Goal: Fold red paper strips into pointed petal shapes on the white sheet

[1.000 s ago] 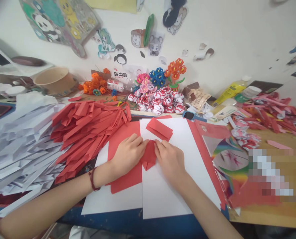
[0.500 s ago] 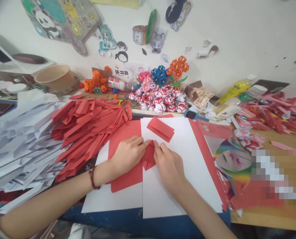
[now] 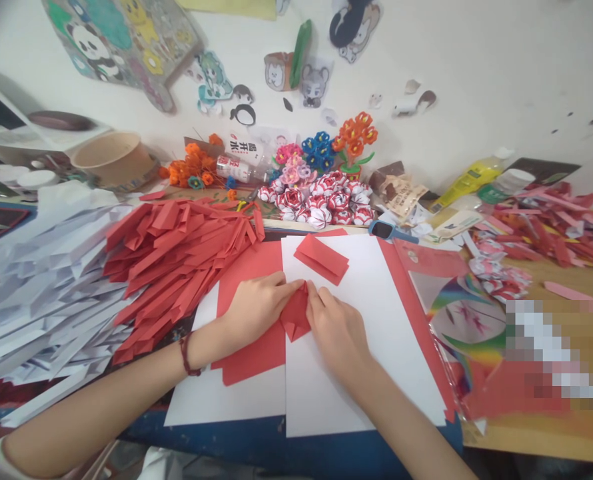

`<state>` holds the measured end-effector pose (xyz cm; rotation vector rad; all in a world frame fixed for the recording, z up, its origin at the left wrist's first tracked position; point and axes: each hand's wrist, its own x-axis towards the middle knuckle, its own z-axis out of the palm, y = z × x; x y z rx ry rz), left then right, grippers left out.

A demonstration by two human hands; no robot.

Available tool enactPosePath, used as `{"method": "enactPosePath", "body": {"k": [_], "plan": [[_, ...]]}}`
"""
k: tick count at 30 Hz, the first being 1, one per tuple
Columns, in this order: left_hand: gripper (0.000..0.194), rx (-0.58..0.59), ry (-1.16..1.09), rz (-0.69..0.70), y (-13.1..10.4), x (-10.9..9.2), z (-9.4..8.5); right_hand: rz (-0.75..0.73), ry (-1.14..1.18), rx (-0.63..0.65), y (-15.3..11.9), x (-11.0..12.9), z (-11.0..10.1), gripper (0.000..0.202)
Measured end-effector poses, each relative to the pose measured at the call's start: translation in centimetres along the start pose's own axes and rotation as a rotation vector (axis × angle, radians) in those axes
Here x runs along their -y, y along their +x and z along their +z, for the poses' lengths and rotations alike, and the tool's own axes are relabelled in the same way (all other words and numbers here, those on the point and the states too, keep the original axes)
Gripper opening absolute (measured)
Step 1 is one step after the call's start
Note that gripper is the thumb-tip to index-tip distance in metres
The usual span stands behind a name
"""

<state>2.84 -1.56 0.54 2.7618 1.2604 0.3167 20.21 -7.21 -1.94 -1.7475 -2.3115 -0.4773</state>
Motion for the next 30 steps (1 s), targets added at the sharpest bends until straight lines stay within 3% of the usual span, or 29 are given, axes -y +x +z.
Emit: {"method": "enactPosePath", "body": {"k": [17, 30], "plan": [[0.031, 0.003, -0.033, -0.009, 0.13, 0.40, 0.52, -0.130, -0.083, -0.007, -0.05, -0.09, -0.11, 0.038], [0.028, 0.012, -0.032, 0.016, 0.15, 0.42, 0.28, -0.103, -0.129, -0.016, 0.16, 0.21, -0.03, 0.036]]}}
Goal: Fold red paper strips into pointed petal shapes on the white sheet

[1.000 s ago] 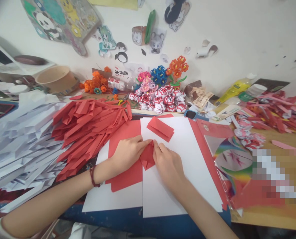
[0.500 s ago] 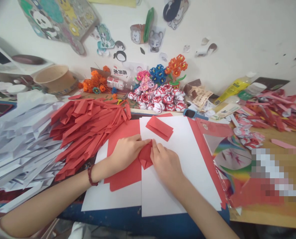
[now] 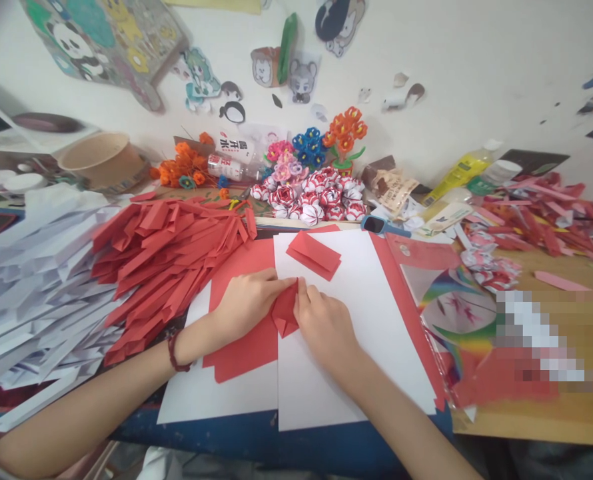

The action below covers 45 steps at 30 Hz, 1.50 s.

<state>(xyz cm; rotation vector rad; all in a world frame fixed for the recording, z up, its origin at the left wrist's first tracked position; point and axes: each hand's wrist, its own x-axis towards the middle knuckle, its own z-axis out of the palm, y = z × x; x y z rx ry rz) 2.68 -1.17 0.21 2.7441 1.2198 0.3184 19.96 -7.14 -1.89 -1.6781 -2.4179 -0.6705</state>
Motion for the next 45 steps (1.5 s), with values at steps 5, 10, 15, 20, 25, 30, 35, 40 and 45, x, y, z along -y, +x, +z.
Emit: {"method": "enactPosePath", "body": {"k": [5, 10, 15, 20, 25, 30, 35, 40, 45], "plan": [[0.026, 0.024, 0.009, -0.006, 0.1, -0.2, -0.2, 0.004, -0.002, -0.060, 0.0, 0.0, -0.2, 0.034], [0.026, 0.044, 0.043, 0.001, 0.1, -0.1, -0.3, 0.012, 0.027, -0.188, -0.1, 0.0, -0.5, 0.029], [0.028, 0.032, 0.017, 0.001, 0.0, 0.1, -0.1, 0.016, 0.031, -0.200, -0.1, 0.1, -0.5, 0.028], [0.031, 0.034, 0.014, 0.009, 0.0, 0.2, 0.0, 0.032, 0.035, -0.154, 0.0, 0.2, -0.4, 0.029], [0.031, 0.032, 0.006, 0.015, 0.1, 0.2, 0.0, 0.029, 0.020, -0.138, 0.1, 0.3, -0.4, 0.030], [0.031, -0.006, -0.006, 0.028, 0.0, 0.1, 0.1, 0.037, 0.041, -0.147, 0.0, 0.2, -0.4, 0.029], [0.030, -0.022, -0.003, 0.020, -0.1, 0.1, 0.3, 0.137, 0.129, -0.176, -0.1, -0.4, -0.3, 0.024], [0.031, -0.019, 0.009, 0.034, -0.1, 0.2, 0.5, 0.190, 0.195, -0.241, -0.1, -0.8, -0.3, 0.017], [0.033, -0.015, 0.012, 0.037, -0.1, 0.1, 0.5, 0.337, 0.270, -0.234, 0.4, -0.6, -0.3, 0.022]]}}
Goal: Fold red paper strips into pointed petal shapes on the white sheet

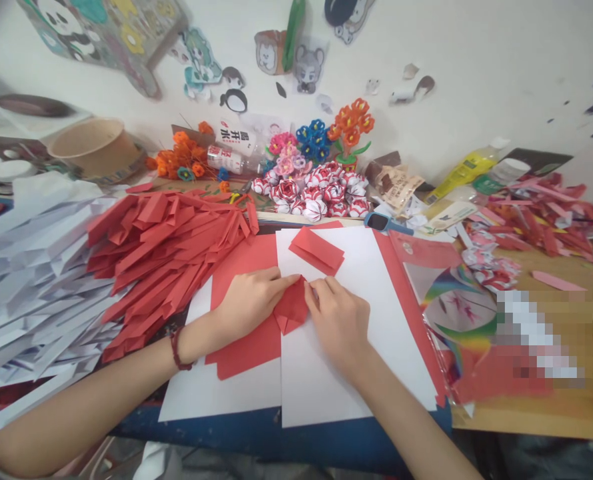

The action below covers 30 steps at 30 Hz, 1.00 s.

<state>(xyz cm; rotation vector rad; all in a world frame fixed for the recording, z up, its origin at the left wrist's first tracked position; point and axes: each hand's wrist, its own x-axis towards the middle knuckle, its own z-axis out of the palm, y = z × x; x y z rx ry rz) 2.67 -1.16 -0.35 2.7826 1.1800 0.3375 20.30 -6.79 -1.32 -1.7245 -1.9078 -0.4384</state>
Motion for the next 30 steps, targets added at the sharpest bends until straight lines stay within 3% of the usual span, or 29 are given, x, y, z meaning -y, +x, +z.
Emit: {"method": "enactPosePath", "body": {"k": [6, 13, 19, 26, 30], "plan": [[0.034, 0.022, 0.024, 0.002, -0.11, -0.02, -0.12, 0.131, 0.066, 0.073, 0.44, 0.03, 0.45, 0.016], [0.034, 0.027, 0.022, 0.007, -0.14, -0.23, -0.41, 0.062, 0.071, 0.080, 0.51, -0.07, 0.79, 0.018], [0.037, 0.029, -0.001, -0.008, -0.11, -0.16, -0.16, -0.063, 0.138, 0.163, 0.42, -0.18, 0.64, 0.020], [0.038, 0.051, -0.002, -0.002, -0.19, -0.12, -0.34, 0.034, 0.180, 0.143, 0.07, -0.33, 0.22, 0.020], [0.037, 0.046, 0.017, 0.012, -0.17, -0.21, -0.51, -0.015, 0.180, 0.151, -0.05, -0.42, 0.08, 0.024]]}}
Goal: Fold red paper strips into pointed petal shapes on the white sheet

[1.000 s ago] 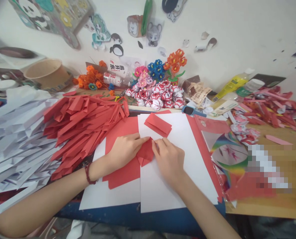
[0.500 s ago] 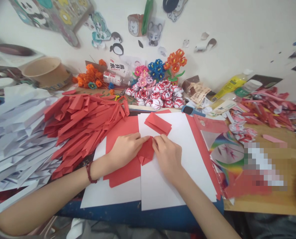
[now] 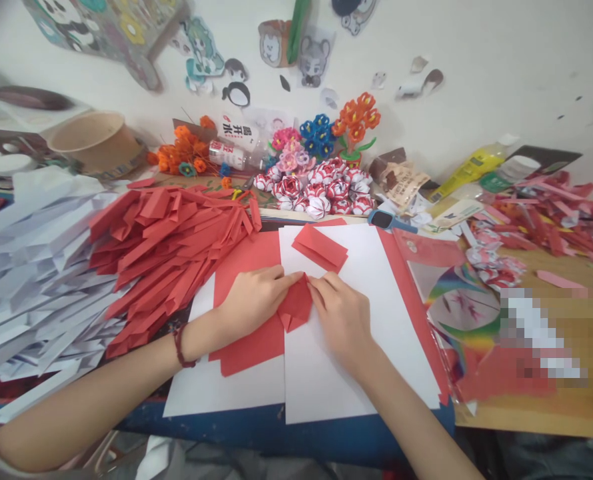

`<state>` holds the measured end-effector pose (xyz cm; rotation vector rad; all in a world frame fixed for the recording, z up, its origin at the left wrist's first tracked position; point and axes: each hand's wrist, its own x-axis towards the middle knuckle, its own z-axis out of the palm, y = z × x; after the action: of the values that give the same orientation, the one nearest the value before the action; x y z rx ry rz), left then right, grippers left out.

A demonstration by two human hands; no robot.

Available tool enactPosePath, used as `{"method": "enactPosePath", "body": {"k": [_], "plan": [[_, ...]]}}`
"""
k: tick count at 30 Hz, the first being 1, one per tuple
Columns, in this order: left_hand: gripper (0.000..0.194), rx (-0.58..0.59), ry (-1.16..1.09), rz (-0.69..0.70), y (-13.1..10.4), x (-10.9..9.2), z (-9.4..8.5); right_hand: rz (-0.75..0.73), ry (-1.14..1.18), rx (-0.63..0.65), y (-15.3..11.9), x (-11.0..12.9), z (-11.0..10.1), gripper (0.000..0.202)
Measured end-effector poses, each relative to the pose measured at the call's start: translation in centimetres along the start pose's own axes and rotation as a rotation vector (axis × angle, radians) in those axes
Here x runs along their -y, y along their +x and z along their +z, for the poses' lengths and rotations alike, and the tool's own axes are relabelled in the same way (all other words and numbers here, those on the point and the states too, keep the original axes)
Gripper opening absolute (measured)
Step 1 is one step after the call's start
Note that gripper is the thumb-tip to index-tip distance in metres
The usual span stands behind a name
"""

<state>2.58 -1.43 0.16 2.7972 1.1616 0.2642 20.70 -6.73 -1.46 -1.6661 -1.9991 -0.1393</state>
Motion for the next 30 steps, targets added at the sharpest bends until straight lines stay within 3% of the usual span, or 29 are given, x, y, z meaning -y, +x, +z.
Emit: {"method": "enactPosePath", "body": {"k": [8, 17, 30], "plan": [[0.035, 0.011, 0.001, -0.007, 0.08, -0.08, 0.03, -0.100, -0.213, -0.087, 0.28, 0.48, -0.06, 0.025], [0.034, -0.011, 0.029, 0.020, 0.04, -0.27, 0.08, -0.044, -0.258, -0.110, 0.58, 0.34, 0.81, 0.028], [0.035, -0.039, 0.002, 0.011, 0.05, -0.22, 0.44, -0.279, -0.388, -0.119, 0.71, 0.77, 0.23, 0.022]]}}
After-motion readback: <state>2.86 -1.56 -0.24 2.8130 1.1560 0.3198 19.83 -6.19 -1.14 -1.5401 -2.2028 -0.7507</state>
